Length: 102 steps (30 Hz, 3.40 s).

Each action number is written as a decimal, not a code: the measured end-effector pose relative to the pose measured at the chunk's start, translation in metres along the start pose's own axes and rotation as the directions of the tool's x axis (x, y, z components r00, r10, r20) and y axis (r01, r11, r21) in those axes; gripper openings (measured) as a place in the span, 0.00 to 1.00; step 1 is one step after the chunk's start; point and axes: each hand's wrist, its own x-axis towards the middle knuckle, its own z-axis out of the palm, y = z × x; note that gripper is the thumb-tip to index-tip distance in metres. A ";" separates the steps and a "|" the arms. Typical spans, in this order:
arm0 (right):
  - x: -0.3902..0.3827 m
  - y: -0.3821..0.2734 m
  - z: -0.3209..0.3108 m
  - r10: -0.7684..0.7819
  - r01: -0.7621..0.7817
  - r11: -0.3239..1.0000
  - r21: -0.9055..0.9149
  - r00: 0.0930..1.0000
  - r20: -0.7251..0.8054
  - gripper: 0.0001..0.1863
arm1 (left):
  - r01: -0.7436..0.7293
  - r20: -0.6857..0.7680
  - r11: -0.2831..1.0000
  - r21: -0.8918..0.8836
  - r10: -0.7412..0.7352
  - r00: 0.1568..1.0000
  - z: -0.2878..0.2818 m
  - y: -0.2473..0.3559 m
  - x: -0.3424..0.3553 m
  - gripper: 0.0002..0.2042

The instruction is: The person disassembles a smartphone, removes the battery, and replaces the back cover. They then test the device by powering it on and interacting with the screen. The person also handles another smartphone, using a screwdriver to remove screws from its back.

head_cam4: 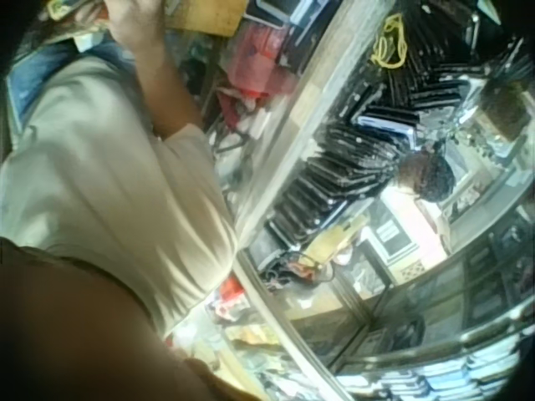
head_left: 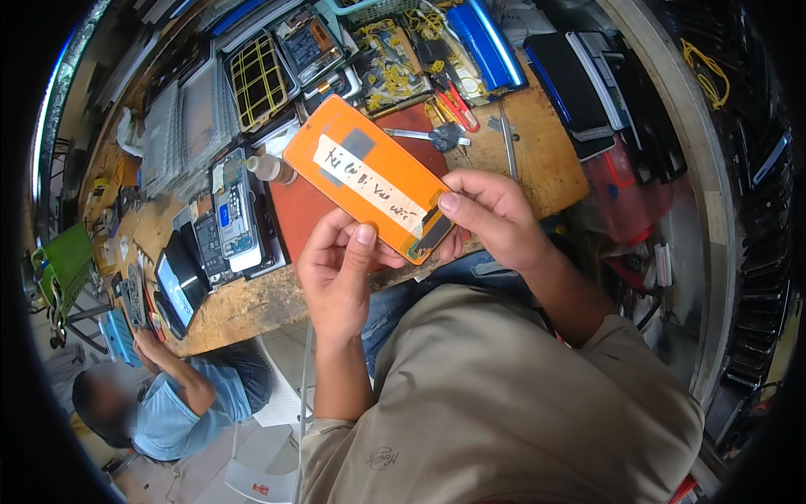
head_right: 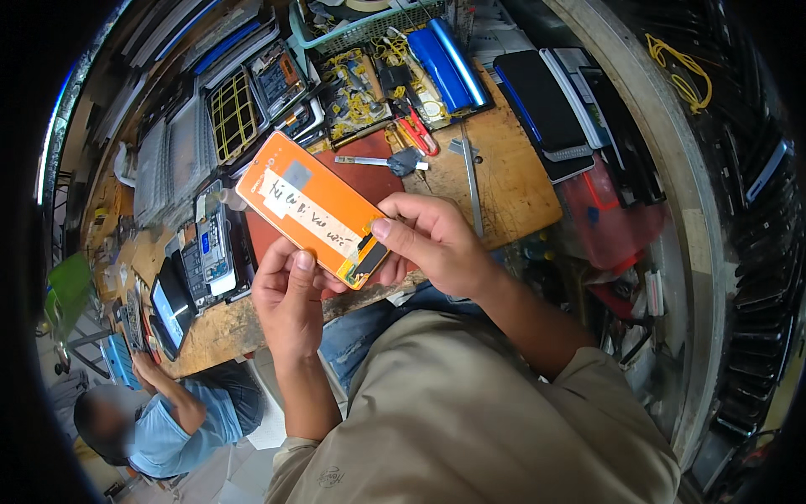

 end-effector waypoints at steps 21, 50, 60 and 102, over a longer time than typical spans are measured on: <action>0.008 0.001 -0.007 -0.080 0.078 0.996 -0.032 0.992 -0.097 0.13 | -0.264 -0.247 0.964 -0.042 0.246 0.937 -0.023 0.003 0.016 0.13; 0.015 -0.005 -0.018 0.128 -0.279 0.769 -0.575 0.949 -0.289 0.12 | -0.467 -0.503 0.868 0.167 0.482 0.717 -0.122 -0.021 -0.020 0.07; 0.151 -0.047 0.017 -0.459 0.000 0.043 -0.999 0.888 -0.020 0.15 | -0.362 -0.466 0.865 0.348 0.495 0.734 -0.129 -0.050 -0.033 0.06; 0.167 -0.066 -0.028 -0.048 -0.058 0.777 -0.627 0.987 -0.151 0.11 | -0.306 -0.419 0.864 0.400 0.470 0.777 -0.116 -0.031 -0.036 0.06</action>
